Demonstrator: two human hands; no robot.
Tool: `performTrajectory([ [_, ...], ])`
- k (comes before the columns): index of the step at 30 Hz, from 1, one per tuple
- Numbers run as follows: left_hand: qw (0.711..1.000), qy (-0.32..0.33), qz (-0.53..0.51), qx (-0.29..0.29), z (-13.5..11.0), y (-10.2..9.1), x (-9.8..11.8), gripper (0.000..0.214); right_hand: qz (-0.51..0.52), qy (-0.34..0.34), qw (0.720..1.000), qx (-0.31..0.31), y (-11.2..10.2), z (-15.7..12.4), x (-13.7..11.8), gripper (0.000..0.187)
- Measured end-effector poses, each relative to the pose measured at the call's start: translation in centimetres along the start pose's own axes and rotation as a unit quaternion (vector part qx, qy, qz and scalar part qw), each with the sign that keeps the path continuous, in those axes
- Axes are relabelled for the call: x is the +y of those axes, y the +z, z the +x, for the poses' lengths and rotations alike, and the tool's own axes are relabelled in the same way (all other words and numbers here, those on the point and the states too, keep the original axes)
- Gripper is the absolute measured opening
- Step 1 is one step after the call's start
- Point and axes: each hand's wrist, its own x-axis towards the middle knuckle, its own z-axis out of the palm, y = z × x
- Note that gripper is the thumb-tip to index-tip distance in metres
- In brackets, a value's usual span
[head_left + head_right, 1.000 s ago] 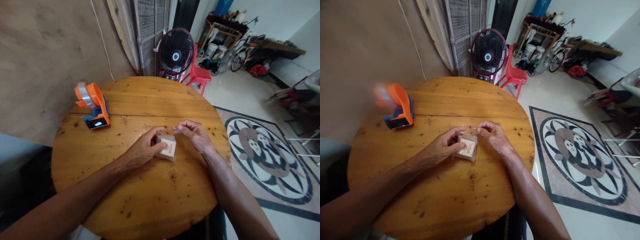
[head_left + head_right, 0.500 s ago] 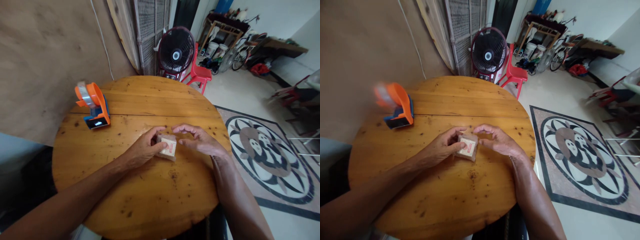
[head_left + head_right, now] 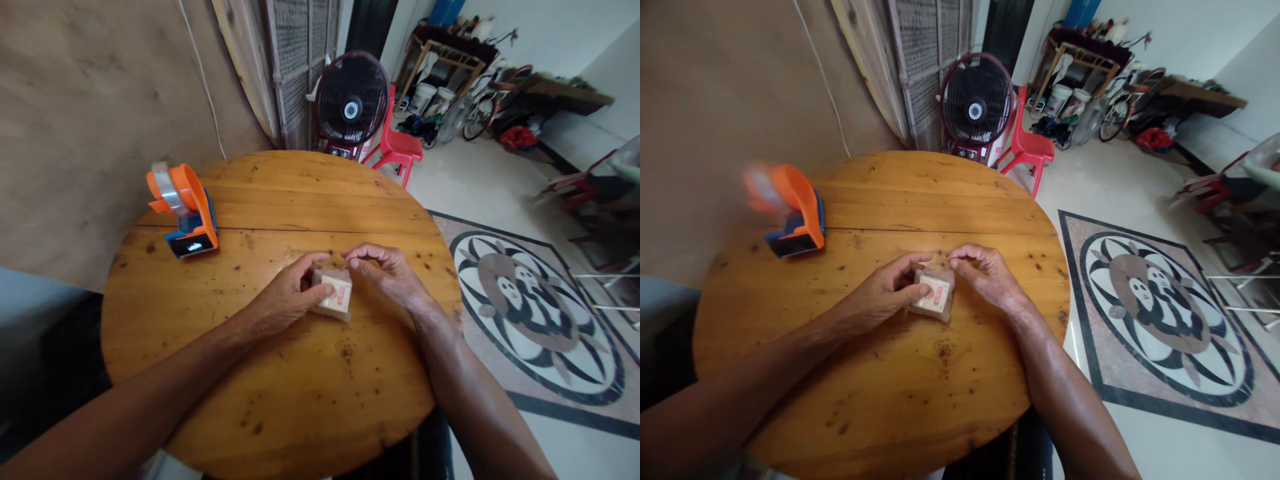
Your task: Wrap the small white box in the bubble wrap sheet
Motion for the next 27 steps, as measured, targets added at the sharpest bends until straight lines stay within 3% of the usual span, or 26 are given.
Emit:
performTrajectory([
  [4,1.000,0.002,0.022,0.007,0.0,0.0,0.0,0.050,0.026,0.024,0.999,0.021,0.3,0.2,0.4,0.017],
  [10,0.997,0.026,0.065,0.021,0.0,0.0,-0.4,0.050,0.118,0.076,0.990,0.005,1.0,1.5,0.7,0.023],
  [18,0.996,0.051,0.059,0.032,0.1,0.1,-0.7,0.052,0.059,0.148,0.987,-0.025,1.8,2.7,-2.5,0.024],
  [22,0.996,0.063,0.047,0.040,0.0,0.1,-0.8,0.054,0.020,0.111,0.993,-0.023,2.6,2.3,-3.4,0.024],
  [27,0.995,0.065,0.060,0.045,0.0,0.0,-0.7,0.057,-0.043,0.059,0.997,0.023,3.5,0.4,-3.7,0.018],
])
